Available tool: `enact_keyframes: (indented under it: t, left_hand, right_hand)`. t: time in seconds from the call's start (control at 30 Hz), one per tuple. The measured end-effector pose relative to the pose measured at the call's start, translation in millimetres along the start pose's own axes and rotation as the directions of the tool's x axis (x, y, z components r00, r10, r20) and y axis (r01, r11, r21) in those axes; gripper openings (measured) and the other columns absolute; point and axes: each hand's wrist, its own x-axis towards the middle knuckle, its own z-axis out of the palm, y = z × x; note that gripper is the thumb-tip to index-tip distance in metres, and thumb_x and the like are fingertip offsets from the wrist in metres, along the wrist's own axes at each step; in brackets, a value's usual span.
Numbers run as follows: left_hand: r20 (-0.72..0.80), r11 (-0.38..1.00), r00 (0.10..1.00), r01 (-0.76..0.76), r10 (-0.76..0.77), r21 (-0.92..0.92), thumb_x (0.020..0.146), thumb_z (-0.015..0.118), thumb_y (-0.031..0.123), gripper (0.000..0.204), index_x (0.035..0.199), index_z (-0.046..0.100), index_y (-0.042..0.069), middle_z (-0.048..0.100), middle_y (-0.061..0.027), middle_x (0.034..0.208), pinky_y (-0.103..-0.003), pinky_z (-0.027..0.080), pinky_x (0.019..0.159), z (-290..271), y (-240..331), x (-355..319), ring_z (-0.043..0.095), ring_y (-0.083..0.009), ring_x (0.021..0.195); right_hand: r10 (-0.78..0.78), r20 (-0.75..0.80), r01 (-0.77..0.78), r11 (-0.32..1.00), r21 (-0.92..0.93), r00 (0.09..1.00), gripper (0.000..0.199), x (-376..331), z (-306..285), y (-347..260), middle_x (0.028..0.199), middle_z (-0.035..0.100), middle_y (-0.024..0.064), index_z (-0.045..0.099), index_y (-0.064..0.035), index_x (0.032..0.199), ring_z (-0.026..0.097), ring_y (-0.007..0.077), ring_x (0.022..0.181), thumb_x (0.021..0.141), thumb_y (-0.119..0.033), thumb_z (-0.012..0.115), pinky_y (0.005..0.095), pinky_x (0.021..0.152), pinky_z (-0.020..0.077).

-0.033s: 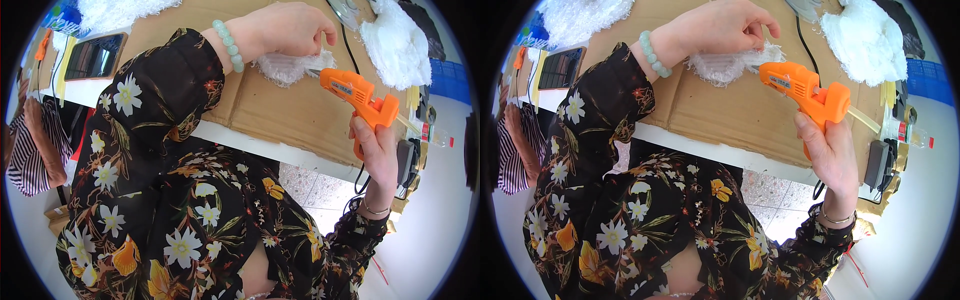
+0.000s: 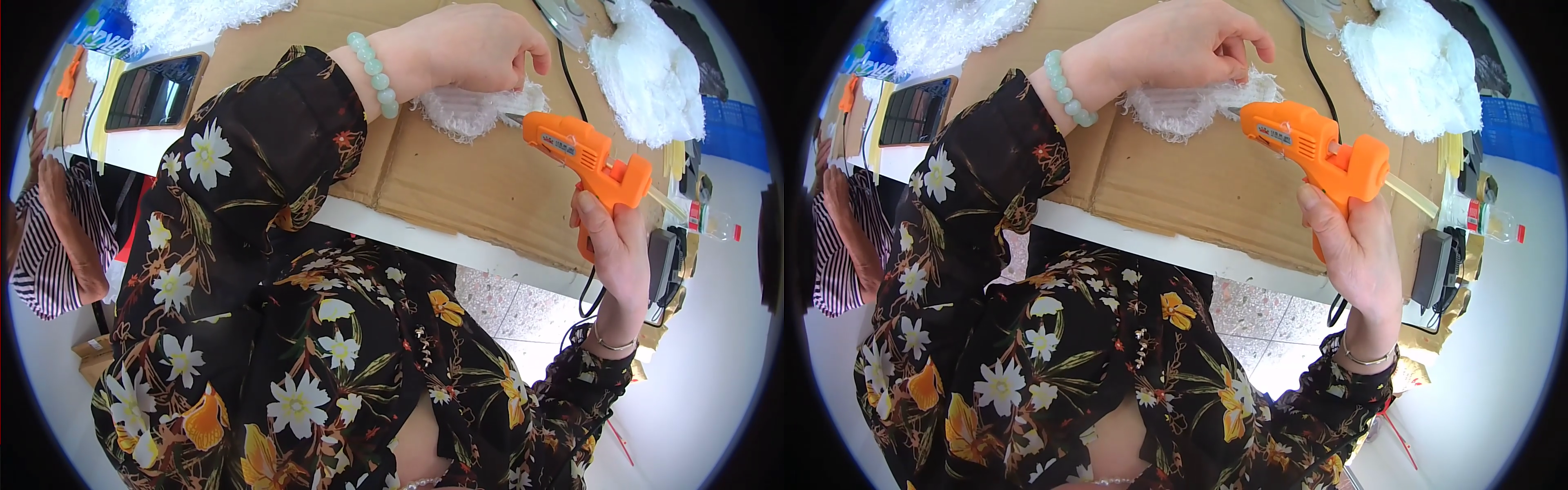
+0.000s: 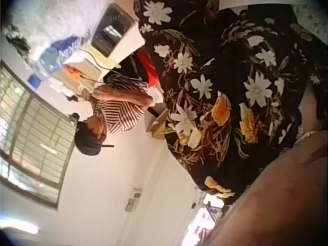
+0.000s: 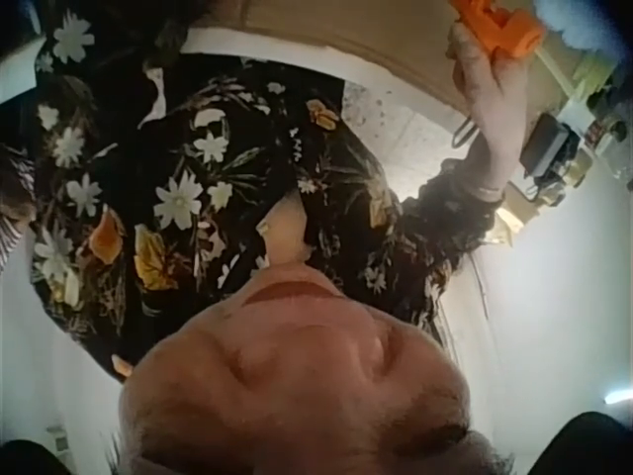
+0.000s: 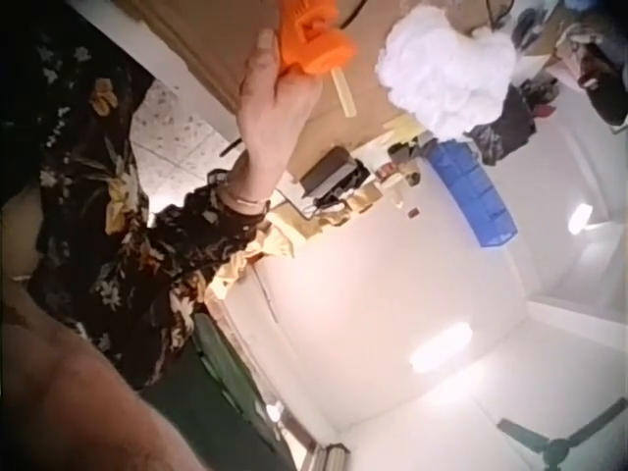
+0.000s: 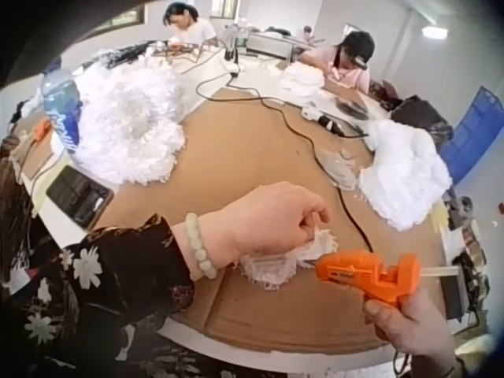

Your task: Gluing white fiberfill material onto white fabric bases using a hot glue gun at a workbench.

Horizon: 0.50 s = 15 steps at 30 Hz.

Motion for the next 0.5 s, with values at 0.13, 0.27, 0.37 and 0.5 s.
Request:
enact_keyframes:
  t: [0.13, 0.27, 0.37, 0.5]
  left_hand:
    - [0.011, 0.999, 1.0, 0.023, -0.023, 0.028, 0.075, 0.056, 0.009, 0.024, 0.094, 0.068, 0.001, 0.067, -0.0186, 0.085, -0.04, 0.05, 0.073, -6, 6, -3, 0.063, -0.035, 0.081]
    - [-0.018, 1.0, 1.0, 0.012, -0.012, -0.016, 0.075, 0.056, 0.009, 0.024, 0.094, 0.067, 0.0, 0.066, -0.0186, 0.083, -0.039, 0.05, 0.071, -7, 9, -2, 0.063, -0.0346, 0.078]
    - [0.023, 0.996, 0.997, 0.07, -0.069, -0.056, 0.075, 0.057, 0.008, 0.024, 0.095, 0.067, -0.001, 0.067, -0.0184, 0.082, -0.038, 0.05, 0.069, -6, 11, 0, 0.063, -0.0335, 0.076]
    - [-0.032, 0.998, 0.999, -0.007, 0.005, -0.059, 0.076, 0.057, 0.007, 0.023, 0.096, 0.067, -0.002, 0.067, -0.0174, 0.08, -0.036, 0.052, 0.067, -3, 7, 8, 0.065, -0.031, 0.073]
  right_hand:
    - [0.0, 0.017, 0.0, 1.0, -0.005, 1.0, 0.024, 3, 1, -9, 0.077, 0.055, 0.0008, 0.053, -0.0019, 0.107, 0.044, 0.005, 0.058, 0.094, -0.022, 0.051, 0.0208, 0.053, 0.035]
    - [0.09, 0.044, -0.092, 0.995, 0.035, 0.995, 0.024, 4, 0, -13, 0.077, 0.054, 0.0003, 0.053, -0.0017, 0.107, 0.045, 0.0057, 0.062, 0.094, -0.022, 0.052, 0.0212, 0.055, 0.0363]
    - [0.052, 0.086, -0.05, 0.999, -0.018, 0.995, 0.025, 6, 1, -8, 0.077, 0.052, -0.0002, 0.052, -0.0013, 0.109, 0.047, 0.0065, 0.066, 0.094, -0.022, 0.053, 0.0219, 0.058, 0.0376]
    - [-0.038, 0.022, 0.039, 0.999, -0.025, 0.999, 0.025, 8, -3, -7, 0.077, 0.052, -0.0004, 0.051, -0.0012, 0.111, 0.048, 0.0071, 0.069, 0.093, -0.019, 0.054, 0.0227, 0.06, 0.039]
